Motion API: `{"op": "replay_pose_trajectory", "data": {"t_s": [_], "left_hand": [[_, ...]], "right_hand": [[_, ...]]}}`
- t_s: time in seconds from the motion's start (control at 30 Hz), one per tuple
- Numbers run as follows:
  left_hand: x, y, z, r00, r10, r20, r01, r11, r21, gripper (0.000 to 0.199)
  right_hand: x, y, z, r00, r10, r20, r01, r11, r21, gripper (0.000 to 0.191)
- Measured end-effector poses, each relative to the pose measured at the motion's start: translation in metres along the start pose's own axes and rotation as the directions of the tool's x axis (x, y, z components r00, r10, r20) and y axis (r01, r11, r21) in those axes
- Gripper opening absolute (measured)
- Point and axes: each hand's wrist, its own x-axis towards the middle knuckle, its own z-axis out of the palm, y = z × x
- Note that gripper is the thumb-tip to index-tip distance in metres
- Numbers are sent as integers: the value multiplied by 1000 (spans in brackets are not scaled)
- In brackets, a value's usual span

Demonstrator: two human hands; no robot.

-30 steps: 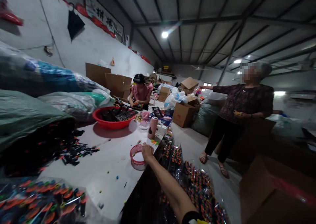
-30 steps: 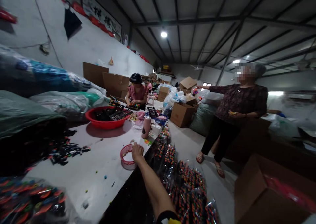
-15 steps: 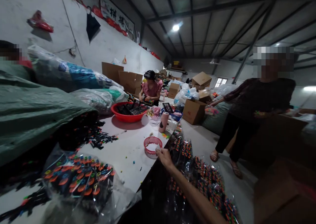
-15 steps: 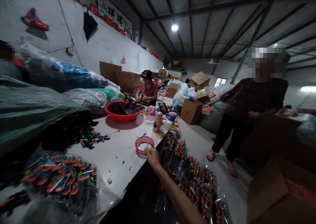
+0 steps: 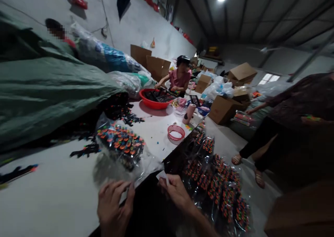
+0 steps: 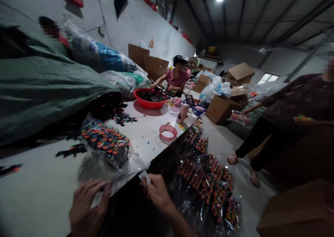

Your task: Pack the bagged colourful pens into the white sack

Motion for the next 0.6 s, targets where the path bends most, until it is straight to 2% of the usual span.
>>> {"op": "replay_pose_trajectory", "data": {"t_s": [0.1, 0.2, 0.3, 0.37, 0.4, 0.47, 0.53, 0.6], "left_hand": [[-7, 6, -4, 998, 32, 54, -31, 999, -20, 10], [-22, 9, -7, 991, 75, 108, -65, 994, -90, 14], [-33, 12, -14, 992, -2, 124, 20, 990, -140, 16], [-37, 12, -19, 990, -74, 117, 92, 984, -153, 17], [-38, 12, -22, 990, -79, 114, 97, 983, -157, 17], [-40, 11, -26, 992, -77, 99, 93, 982, -162, 16], [-42, 11, -28, 990, -116, 83, 130, 975, -180, 15], [-41, 16, -27, 984, -165, 72, 177, 958, -227, 16]], "right_hand": [[15, -9, 27, 995, -102, -4, 98, 965, -245, 44], [34, -16, 58, 974, -204, 103, 228, 844, -485, 32], [50, -23, 80, 968, -156, 198, 250, 695, -675, 20], [59, -28, 83, 977, -121, 176, 212, 630, -747, 18], [63, -30, 81, 980, -118, 161, 199, 630, -750, 20], [69, -34, 74, 971, -159, 181, 239, 720, -652, 23], [76, -33, 69, 936, -232, 265, 337, 806, -486, 22], [82, -27, 72, 891, -306, 335, 433, 795, -424, 18]]}}
